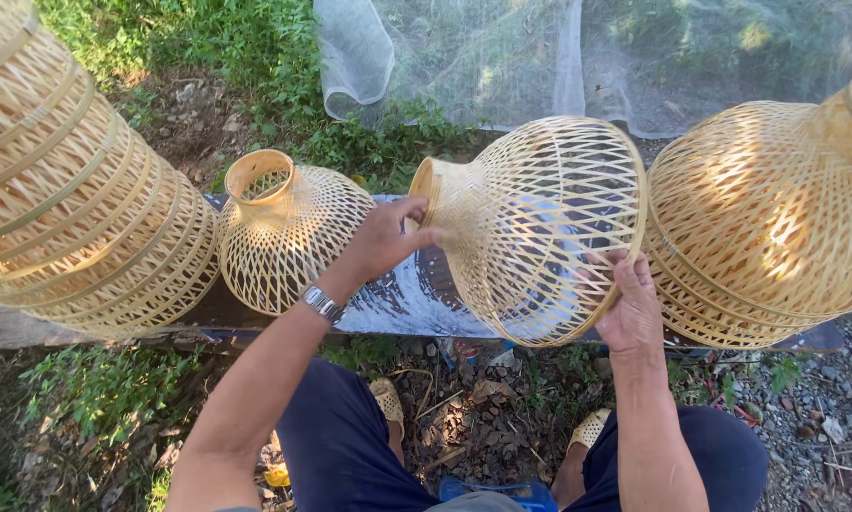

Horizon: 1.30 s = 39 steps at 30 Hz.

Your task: The person moves several woven bamboo baskets on a wooden bench and handles one basket by hand.

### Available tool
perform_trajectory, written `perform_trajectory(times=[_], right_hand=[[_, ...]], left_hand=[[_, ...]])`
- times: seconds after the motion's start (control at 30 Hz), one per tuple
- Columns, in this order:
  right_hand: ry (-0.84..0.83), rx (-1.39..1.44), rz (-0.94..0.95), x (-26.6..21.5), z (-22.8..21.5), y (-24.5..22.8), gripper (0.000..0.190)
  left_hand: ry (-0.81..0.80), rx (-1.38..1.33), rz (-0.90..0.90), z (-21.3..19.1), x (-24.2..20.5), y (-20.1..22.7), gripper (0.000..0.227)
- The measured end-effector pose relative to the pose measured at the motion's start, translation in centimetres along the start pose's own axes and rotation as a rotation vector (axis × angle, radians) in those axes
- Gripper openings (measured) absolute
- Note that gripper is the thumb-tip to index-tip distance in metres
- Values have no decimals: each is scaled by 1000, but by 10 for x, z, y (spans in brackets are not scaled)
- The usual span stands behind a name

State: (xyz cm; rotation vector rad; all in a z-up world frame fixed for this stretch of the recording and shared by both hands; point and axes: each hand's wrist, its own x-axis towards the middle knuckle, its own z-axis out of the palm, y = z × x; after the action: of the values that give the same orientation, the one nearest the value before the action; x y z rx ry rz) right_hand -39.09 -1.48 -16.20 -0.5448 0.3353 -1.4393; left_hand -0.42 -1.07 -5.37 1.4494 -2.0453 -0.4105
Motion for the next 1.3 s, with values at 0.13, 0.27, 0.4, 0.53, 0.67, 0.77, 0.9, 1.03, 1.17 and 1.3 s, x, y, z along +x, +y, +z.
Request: perform_trajectory(times=[0.13, 0.27, 0.4, 0.53, 0.67, 0.77, 0.9, 1.03, 1.17, 1.3], right_hand=[[-93, -67, 27, -12, 6, 12, 29], [-143, 38, 153, -18, 15, 13, 72], [-273, 202, 207, -13, 11, 12, 97], [-245, 135, 205, -13, 3, 18, 93], [-243, 113, 135, -14, -3, 20, 90], [-251, 150, 121, -12, -4, 20, 88], [-263, 217, 143, -11, -5, 19, 87], [-275, 235, 164, -15, -1, 16, 88], [-359, 236, 224, -11, 9, 11, 87], [-430, 130, 192, -1, 2, 8, 74]], left_hand=[[252, -476, -167, 39, 5, -13, 29], [318, -658, -103, 59, 5, -24, 26], [262, -610, -64, 61, 7, -24, 24], [276, -462, -35, 58, 12, -15, 28], [263, -485, -45, 54, 11, -9, 29], [266, -443, -40, 52, 11, -8, 27], [270, -437, -17, 54, 14, -8, 28], [277, -456, -10, 55, 16, -6, 30], [295, -339, -70, 40, 26, 6, 28], [495, -144, 246, -17, 57, 24, 24]])
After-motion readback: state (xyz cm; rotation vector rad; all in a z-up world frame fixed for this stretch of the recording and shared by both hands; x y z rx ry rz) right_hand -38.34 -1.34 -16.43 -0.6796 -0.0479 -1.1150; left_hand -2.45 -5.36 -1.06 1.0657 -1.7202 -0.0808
